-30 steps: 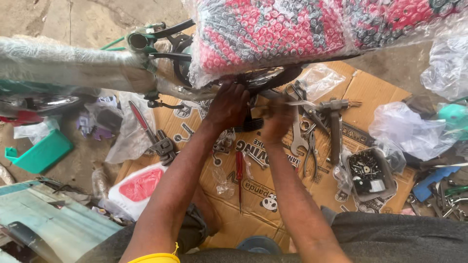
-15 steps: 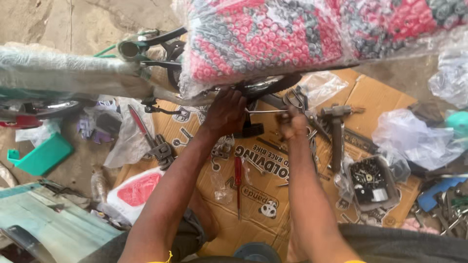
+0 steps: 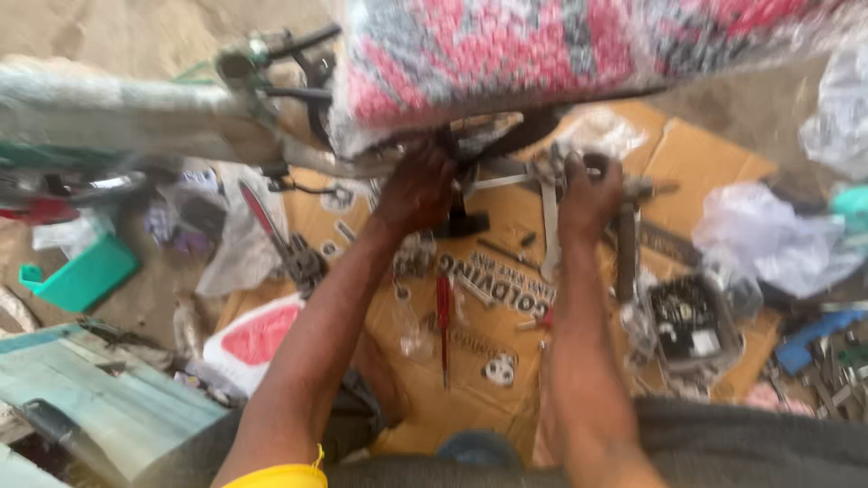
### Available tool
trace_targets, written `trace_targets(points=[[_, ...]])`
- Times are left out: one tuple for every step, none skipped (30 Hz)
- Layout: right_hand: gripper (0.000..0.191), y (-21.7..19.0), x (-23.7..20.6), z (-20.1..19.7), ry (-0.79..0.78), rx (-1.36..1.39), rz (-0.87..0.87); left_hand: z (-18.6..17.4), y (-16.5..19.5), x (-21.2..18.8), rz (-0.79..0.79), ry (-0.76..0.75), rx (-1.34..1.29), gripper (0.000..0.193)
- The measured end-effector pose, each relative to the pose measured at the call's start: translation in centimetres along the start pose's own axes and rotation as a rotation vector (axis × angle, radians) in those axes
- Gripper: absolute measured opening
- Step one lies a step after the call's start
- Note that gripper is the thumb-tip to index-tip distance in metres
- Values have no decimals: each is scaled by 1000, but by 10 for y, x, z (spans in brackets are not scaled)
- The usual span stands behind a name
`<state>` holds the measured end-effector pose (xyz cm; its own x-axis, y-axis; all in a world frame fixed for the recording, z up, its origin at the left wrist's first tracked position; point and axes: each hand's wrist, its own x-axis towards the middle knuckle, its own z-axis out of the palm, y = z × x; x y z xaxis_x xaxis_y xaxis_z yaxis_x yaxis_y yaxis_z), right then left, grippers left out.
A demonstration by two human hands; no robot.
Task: The person is assembling a bicycle, specifically working on the rear wheel and chain area. They use a wrench to tighten bolts and adjust the chain tension while sitting on the floor.
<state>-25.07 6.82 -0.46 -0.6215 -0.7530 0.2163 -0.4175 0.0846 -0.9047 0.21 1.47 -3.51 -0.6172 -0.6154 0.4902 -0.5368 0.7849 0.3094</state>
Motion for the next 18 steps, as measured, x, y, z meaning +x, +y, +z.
trace_targets(points=[[21, -6, 12, -5, -33, -347, -202, -1, 1, 1, 12, 10, 3, 16], [24, -11, 19, -6, -152, -347, -160, -1, 1, 2, 39, 42, 26, 13], [27, -15, 22, -5, -286, -343, -125, -2, 1, 2, 52, 75, 55, 11], [30, -19, 21, -4, -444, -345, -80, -3, 0, 2, 32, 66, 59, 12], [34, -21, 18, 4, -683, -441, -89, -4, 1, 1, 6, 39, 51, 12], [37, -22, 13, 13, -911, -531, -93, -4, 1, 0, -6, 9, 40, 13], [37, -22, 1, 21, -948, -484, -253, -4, 2, 0, -15, -21, 32, 12], [36, -21, -9, 32, -977, -437, -425, -4, 2, 0, -21, -42, 32, 11], [28, -17, -15, 38, -901, -437, -506, -4, 2, -1, -38, -62, 29, 11], [20, -13, -23, 42, -837, -436, -575, -4, 3, 0, -34, -38, 17, 11], [12, -8, -29, 46, -775, -432, -642, -4, 4, 1, -32, -18, 6, 12], [13, -2, -33, 51, -717, -358, -699, -4, 3, 3, -28, 5, 5, 13], [13, 3, -37, 57, -659, -280, -755, -5, 3, 5, -67, 12, 15, 14], [14, 9, -39, 61, -597, -203, -809, -6, 4, 6, -103, 20, 24, 15], [13, 14, -41, 65, -564, -233, -808, -8, 3, 8, -128, 32, 33, 16], [12, 18, -44, 69, -530, -265, -809, -10, 0, 11, -249, -102, 25, 11], [12, 22, -44, 68, -500, -296, -806, -13, -2, 11, -373, -239, 14, 15], [13, 24, -43, 67, -601, -246, -800, -16, -3, 11, -499, -385, -2, 23]])
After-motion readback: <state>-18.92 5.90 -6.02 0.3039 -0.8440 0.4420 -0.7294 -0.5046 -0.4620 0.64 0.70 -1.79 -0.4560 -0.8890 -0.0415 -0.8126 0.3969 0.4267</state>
